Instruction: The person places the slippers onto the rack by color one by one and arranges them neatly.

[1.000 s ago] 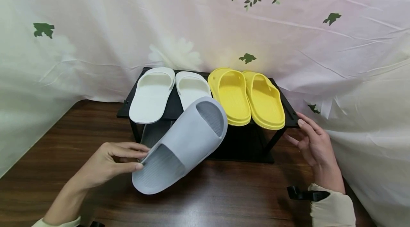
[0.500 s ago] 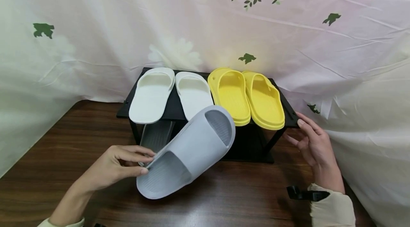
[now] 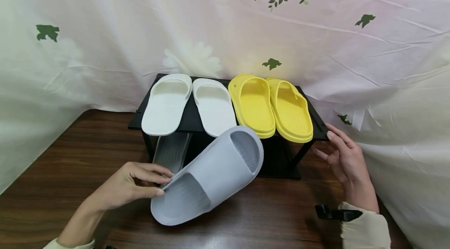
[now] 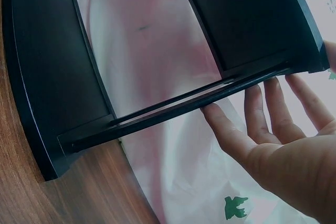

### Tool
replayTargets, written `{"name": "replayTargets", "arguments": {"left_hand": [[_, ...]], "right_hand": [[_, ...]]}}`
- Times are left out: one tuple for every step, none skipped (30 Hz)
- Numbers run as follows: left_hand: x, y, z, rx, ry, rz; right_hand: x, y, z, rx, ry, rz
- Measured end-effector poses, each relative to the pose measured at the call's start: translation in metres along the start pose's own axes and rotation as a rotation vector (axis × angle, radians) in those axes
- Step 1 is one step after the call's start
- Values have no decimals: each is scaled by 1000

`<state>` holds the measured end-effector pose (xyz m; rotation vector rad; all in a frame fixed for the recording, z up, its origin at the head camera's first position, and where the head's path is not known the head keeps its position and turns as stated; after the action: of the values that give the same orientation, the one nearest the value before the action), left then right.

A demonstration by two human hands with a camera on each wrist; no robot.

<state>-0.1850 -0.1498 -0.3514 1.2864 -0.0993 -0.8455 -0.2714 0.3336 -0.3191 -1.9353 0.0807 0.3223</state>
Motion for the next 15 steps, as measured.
{"name": "replayTargets", "arguments": {"left_hand": [[0, -1, -1, 5, -6, 8], [0, -1, -2, 4, -11, 13], [-1, -1, -3, -4, -18, 6], [-1, -1, -4, -7, -25, 1], [-1, -1, -4, -13, -30, -4], [-1, -2, -5, -15, -33, 1], [-1, -2, -6, -24, -36, -3], [-1, -3, -6, -31, -38, -4], [-1, -3, -7, -35, -39, -4], [-1, -4, -7, -38, -37, 1], [-1, -5, -7, -44, -35, 7], [-1, -6, -7, -47, -32, 12], [-1, -7, -7, -49, -31, 16], [-1, -8, -7, -53, -30, 21], [-2, -8, -7, -58, -30, 21]], "right_hand": [[0, 0, 0, 3, 0, 0], [0, 0, 0, 3, 0, 1], [0, 0, 0, 4, 0, 1], [0, 0, 0, 4, 1, 2], [0, 0, 0, 5, 1, 2], [0, 0, 0, 4, 2, 3], [1, 0, 0, 4, 2, 3], [1, 0, 0, 4, 3, 4], [0, 0, 0, 5, 3, 4], [0, 0, 0, 6, 3, 4], [0, 0, 0, 6, 3, 5], [0, 0, 0, 6, 3, 5], [0, 1, 0, 6, 3, 5], [0, 1, 0, 4, 4, 5], [0, 1, 0, 3, 4, 5]]}}
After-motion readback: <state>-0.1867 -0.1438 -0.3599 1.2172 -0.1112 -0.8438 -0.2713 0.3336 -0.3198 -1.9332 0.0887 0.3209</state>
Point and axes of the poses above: each hand's wrist, its own x-axis away from the middle knuckle, its own z-axis out of the back of the hand, y = z × x, the point moved 8 cm from there along -x, towards the middle knuckle, and after that the axes turned 3 degrees about -y, right-handed, at the moved point
